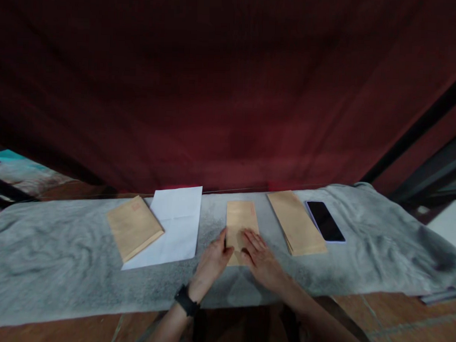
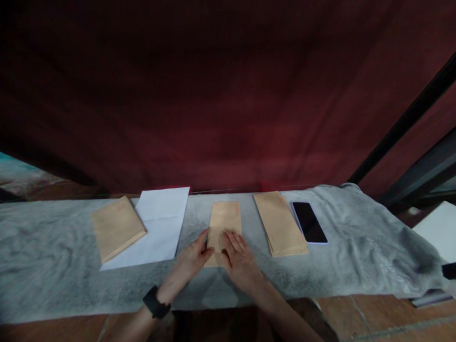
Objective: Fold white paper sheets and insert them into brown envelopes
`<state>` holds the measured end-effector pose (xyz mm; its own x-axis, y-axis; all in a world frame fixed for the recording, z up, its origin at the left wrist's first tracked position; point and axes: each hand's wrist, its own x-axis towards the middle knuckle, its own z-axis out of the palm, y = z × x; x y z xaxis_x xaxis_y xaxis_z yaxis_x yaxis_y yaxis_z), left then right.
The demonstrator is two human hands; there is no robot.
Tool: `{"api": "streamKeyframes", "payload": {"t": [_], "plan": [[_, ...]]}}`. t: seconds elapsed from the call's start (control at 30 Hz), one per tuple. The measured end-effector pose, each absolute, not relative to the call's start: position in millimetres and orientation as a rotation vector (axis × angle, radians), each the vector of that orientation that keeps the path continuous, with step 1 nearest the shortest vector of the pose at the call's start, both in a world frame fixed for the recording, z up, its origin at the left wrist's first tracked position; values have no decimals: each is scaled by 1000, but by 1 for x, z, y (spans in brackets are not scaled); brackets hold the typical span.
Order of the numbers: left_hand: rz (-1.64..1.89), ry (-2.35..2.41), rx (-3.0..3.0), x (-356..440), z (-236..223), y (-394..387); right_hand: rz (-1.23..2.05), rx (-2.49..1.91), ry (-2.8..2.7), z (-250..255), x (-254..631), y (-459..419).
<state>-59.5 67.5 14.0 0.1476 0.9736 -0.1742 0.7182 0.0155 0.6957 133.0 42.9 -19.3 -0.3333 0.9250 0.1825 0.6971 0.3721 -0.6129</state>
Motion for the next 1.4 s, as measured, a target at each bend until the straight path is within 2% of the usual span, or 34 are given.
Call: {"api": "streamKeyframes", "payload": {"t": [0.1,0.23,0.47,0.6,0.73,0.9,1.03,1.2,1.4], "plan": [[463,1786,2011,-53,18,68,419,-1391,-2295,-23,127,33],[625,1493,2224,-39,12,74,334,-1370,-2331,-25,127,32],[383,1378,2356,-28,-6,84,436,-994,-2438,-13,125,18],[341,1372,2427,-21,-4,97,541,-978,-2510,-7,127,16],[252,1347,2465,1,-5,123,679,-968,-2546,0,130,18],[342,1401,2490,20,-12,161,864,-863,-2500,15,134,22],[333,1414,2498,22,-11,178,1133,-791,-2258,21,135,33],[324,1408,2515,19,-11,163,1528,-963,-1750,24,142,47],[273,1305,2615,9,-16,130,1871,-888,-1768,27,168,65]]}}
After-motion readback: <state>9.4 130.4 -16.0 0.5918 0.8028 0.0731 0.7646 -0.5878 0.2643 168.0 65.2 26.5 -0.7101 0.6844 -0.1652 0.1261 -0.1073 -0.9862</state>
